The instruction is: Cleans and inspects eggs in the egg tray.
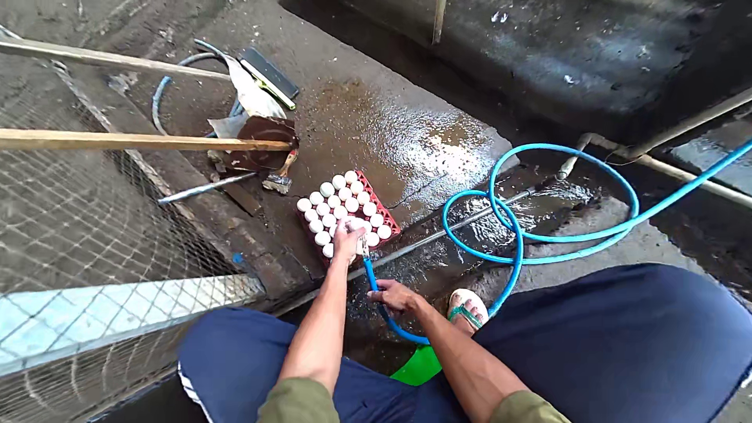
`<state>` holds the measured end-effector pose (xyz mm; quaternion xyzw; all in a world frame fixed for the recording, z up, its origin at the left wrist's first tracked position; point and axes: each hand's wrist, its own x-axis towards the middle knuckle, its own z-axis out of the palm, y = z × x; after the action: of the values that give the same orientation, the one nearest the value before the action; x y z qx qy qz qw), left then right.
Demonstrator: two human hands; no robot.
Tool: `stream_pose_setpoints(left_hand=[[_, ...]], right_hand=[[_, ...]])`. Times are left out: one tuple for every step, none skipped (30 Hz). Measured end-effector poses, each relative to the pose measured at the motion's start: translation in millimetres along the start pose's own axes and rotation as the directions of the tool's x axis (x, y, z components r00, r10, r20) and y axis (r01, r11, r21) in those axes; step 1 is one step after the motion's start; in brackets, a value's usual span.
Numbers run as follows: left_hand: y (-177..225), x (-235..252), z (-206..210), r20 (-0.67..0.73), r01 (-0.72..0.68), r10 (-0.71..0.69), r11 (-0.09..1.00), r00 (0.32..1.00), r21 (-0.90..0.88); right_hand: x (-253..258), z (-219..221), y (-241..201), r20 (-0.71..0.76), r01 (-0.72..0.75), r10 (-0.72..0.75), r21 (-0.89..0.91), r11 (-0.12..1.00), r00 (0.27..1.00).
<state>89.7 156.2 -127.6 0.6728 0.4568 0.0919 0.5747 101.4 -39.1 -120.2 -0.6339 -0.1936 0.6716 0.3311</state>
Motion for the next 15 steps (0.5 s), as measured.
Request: stream_pose_setpoints(left_hand=[[-0.8, 15.8, -1.4, 0.0, -0.026, 0.026, 0.991, 1.0, 0.129], [-2.4, 29.1, -1.8, 0.007, -0.045, 0.045, 0.968, 0.999, 0.249], [-3.5, 39.3, -1.2, 0.017, -0.061, 0.059, 0.935, 0.998, 0.35], [-4.2, 47.5, 0.2, 0.027, -0.078, 0.073, 0.896, 0.997, 0.436], [-4.5, 54.7, 2.2, 0.033, -0.091, 0.086, 0.858, 0.996, 0.506], [-4.0, 60.5, 4.5, 0.039, -0.096, 0.089, 0.825, 0.995, 0.557], [-5.3, 65.3, 7.1, 0.044, -0.097, 0.089, 0.791, 0.995, 0.604], [-7.4, 68.9, 9.6, 0.051, -0.097, 0.084, 0.759, 0.995, 0.644], [-9.0, 72.1, 11.7, 0.06, -0.099, 0.079, 0.727, 0.995, 0.68], [-9.2, 74.7, 13.1, 0.07, -0.105, 0.079, 0.695, 0.994, 0.712], [-8.8, 77.5, 13.6, 0.077, -0.11, 0.079, 0.674, 0.994, 0.73], [-8.7, 80.2, 13.1, 0.081, -0.114, 0.081, 0.672, 0.993, 0.732], [-9.0, 83.6, 11.9, 0.082, -0.115, 0.081, 0.692, 0.993, 0.713], [-8.1, 87.3, 10.3, 0.073, -0.108, 0.08, 0.724, 0.994, 0.681], [-5.6, 90.3, 8.1, 0.053, -0.094, 0.078, 0.76, 0.996, 0.643]], right_hand=[[-0.3, -1.5, 0.2, 0.001, 0.002, -0.002, 0.0, 1.0, 1.0], [-0.7, -2.1, 1.6, 0.006, 0.002, -0.002, -0.005, 1.0, 1.0], [-1.0, -2.7, 3.3, 0.014, 0.006, -0.005, -0.006, 1.0, 1.0], [-1.0, -3.9, 4.7, 0.022, 0.012, -0.012, -0.001, 1.0, 1.0], [-1.0, -6.0, 5.3, 0.025, 0.019, -0.019, 0.002, 1.0, 1.0], [-1.9, -8.2, 5.0, 0.024, 0.022, -0.022, 0.006, 1.0, 0.999], [-4.3, -10.3, 4.5, 0.023, 0.018, -0.018, 0.012, 1.0, 1.0], [-6.3, -12.0, 4.5, 0.022, 0.015, -0.015, 0.015, 1.0, 1.0], [-7.2, -13.3, 5.0, 0.021, 0.018, -0.018, 0.021, 1.0, 1.0], [-7.2, -14.2, 5.8, 0.021, 0.022, -0.022, 0.024, 0.999, 1.0], [-7.1, -14.8, 6.7, 0.023, 0.025, -0.026, 0.026, 0.999, 0.999], [-7.5, -15.0, 7.6, 0.024, 0.027, -0.028, 0.028, 0.999, 0.999], [-8.0, -15.2, 8.6, 0.025, 0.03, -0.03, 0.035, 0.999, 0.999], [-8.0, -15.7, 9.4, 0.027, 0.032, -0.033, 0.04, 0.999, 0.999], [-7.9, -16.2, 9.7, 0.03, 0.034, -0.035, 0.042, 0.999, 0.999]])
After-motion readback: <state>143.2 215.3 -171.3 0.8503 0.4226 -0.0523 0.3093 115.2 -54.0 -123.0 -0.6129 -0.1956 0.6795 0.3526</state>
